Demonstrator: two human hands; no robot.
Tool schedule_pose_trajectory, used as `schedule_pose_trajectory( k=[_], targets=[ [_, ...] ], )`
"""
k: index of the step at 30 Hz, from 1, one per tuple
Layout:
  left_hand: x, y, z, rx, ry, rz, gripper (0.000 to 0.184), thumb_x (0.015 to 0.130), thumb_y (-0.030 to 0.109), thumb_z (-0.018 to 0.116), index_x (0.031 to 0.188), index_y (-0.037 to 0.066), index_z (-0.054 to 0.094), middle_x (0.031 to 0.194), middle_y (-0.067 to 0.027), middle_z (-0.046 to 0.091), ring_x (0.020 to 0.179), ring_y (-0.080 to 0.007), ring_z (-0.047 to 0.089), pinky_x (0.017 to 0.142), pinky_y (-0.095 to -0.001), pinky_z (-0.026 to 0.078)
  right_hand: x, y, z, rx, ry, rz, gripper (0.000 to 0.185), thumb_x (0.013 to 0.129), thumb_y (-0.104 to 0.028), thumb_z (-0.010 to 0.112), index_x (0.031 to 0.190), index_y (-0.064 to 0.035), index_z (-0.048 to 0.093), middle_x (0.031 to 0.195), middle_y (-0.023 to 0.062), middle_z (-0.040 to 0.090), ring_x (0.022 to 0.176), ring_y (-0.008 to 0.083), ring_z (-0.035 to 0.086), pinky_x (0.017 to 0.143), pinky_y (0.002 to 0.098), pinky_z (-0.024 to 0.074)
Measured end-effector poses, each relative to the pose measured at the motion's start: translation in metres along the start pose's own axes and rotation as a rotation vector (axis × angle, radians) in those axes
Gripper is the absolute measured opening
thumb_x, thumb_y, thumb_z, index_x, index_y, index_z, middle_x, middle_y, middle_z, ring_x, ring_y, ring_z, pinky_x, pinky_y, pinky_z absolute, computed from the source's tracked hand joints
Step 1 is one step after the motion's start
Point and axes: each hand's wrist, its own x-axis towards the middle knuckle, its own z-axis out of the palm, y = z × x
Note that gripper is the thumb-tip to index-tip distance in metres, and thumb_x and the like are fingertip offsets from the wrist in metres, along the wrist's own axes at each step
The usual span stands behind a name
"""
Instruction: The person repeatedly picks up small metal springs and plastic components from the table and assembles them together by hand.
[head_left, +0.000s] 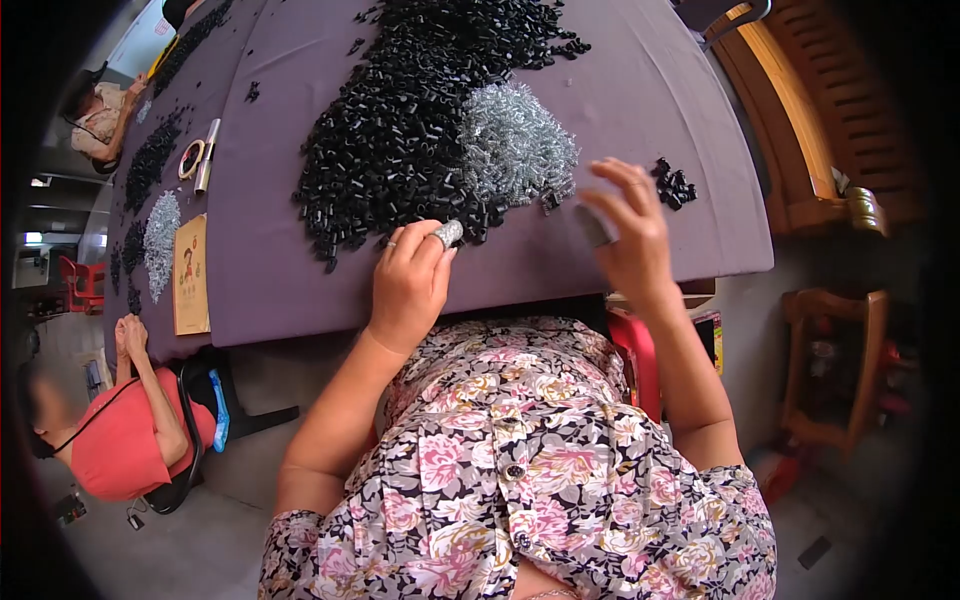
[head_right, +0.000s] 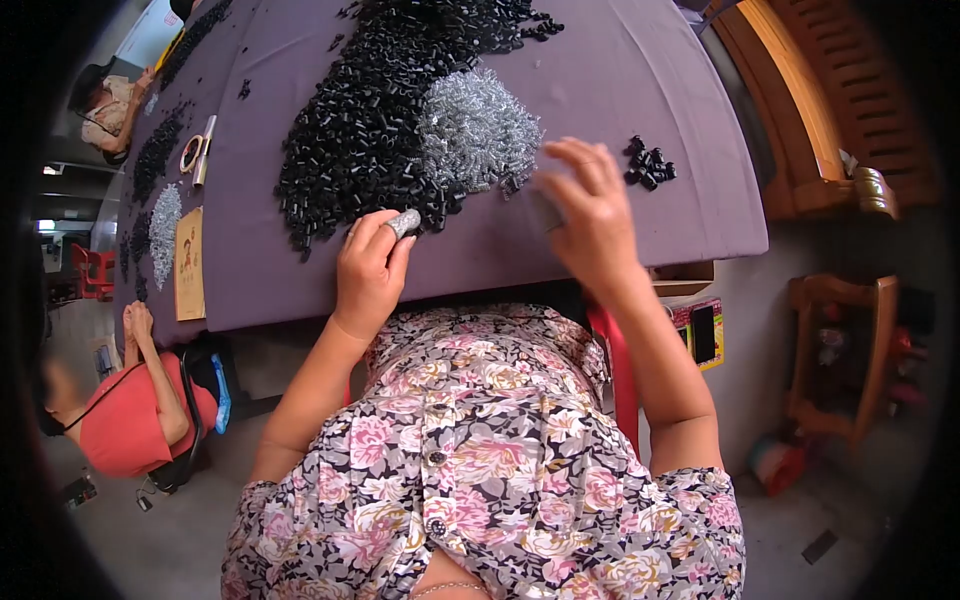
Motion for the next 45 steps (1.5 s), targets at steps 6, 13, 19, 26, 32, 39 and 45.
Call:
schedule_pose_trajectory(
  k=[6,13,19,26,32,39,45],
  targets=[
    [-0.017,0.008,-0.007,-0.276,0.106,-0.235,0.023,0.088,-0.006,0.07,0.111,-0.004,0.068,0.111,-0.0098,0.066,0.085,-0.0164,0.066,0.079,-0.0281,0.055,0.007,-0.03,0.013,-0.06,-0.234,-0.018,0.045,0.068,-0.002,0.075,0.112,-0.0108,0.072,0.144,0.0097,0.053,0.144,0.0347,0.04,0.12,0.0575,0.0317],
    [-0.015,0.018,-0.024,-0.152,0.064,-0.179,0.027,0.081,-0.001,0.076,0.108,-0.001,0.069,0.107,-0.0119,0.066,0.09,-0.0271,0.065,0.081,-0.0345,0.053,0.004,-0.033,0.0,-0.042,-0.19,-0.019,0.044,0.064,0.0,0.075,0.106,-0.0113,0.073,0.145,0.0085,0.053,0.145,0.0364,0.038,0.12,0.0583,0.0321],
    [0.003,0.026,-0.022,-0.09,-0.042,-0.056,0.02,0.079,0.005,0.078,0.095,0.002,0.066,0.101,-0.0113,0.064,0.092,-0.0326,0.062,0.078,-0.0411,0.052,0.005,-0.039,-0.008,-0.006,-0.147,0.05,0.036,0.068,-0.001,0.077,0.103,-0.0108,0.073,0.143,0.0081,0.056,0.143,0.0376,0.041,0.116,0.053,0.0381],
    [-0.006,0.028,-0.026,-0.187,-0.038,-0.243,0.021,0.081,0.002,0.075,0.098,0.002,0.065,0.098,-0.013,0.063,0.089,-0.0329,0.063,0.077,-0.0421,0.052,0.001,-0.044,-0.024,0.05,0.006,0.171,0.03,0.07,0.002,0.077,0.098,-0.0096,0.073,0.136,0.0092,0.063,0.14,0.0377,0.046,0.111,0.048,0.0425],
    [0.006,0.028,-0.038,-0.094,-0.08,-0.09,0.018,0.081,-0.001,0.076,0.097,-0.001,0.068,0.095,-0.0122,0.064,0.084,-0.0307,0.063,0.074,-0.0385,0.051,0.001,-0.044,-0.038,0.054,0.025,0.226,0.03,0.069,0.002,0.078,0.097,-0.0093,0.073,0.137,0.0098,0.063,0.141,0.0379,0.045,0.111,0.0478,0.0419],
    [0.009,0.025,-0.044,-0.094,-0.137,-0.089,0.016,0.082,0.001,0.075,0.096,0.0,0.067,0.096,-0.0127,0.063,0.087,-0.0327,0.062,0.075,-0.0408,0.051,0.008,-0.066,-0.029,-0.014,-0.326,0.106,0.041,0.06,0.001,0.077,0.1,-0.01,0.074,0.151,0.01,0.05,0.149,0.0405,0.032,0.12,0.0607,0.0307],
    [0.01,0.026,-0.048,-0.118,-0.143,-0.104,0.019,0.08,0.002,0.077,0.096,0.0,0.067,0.096,-0.0126,0.063,0.087,-0.0327,0.062,0.075,-0.0409,0.051,0.013,-0.067,-0.028,0.006,-0.307,0.123,0.038,0.06,0.002,0.077,0.097,-0.0074,0.072,0.148,0.0105,0.052,0.149,0.0405,0.032,0.12,0.0604,0.0314]
  ],
)
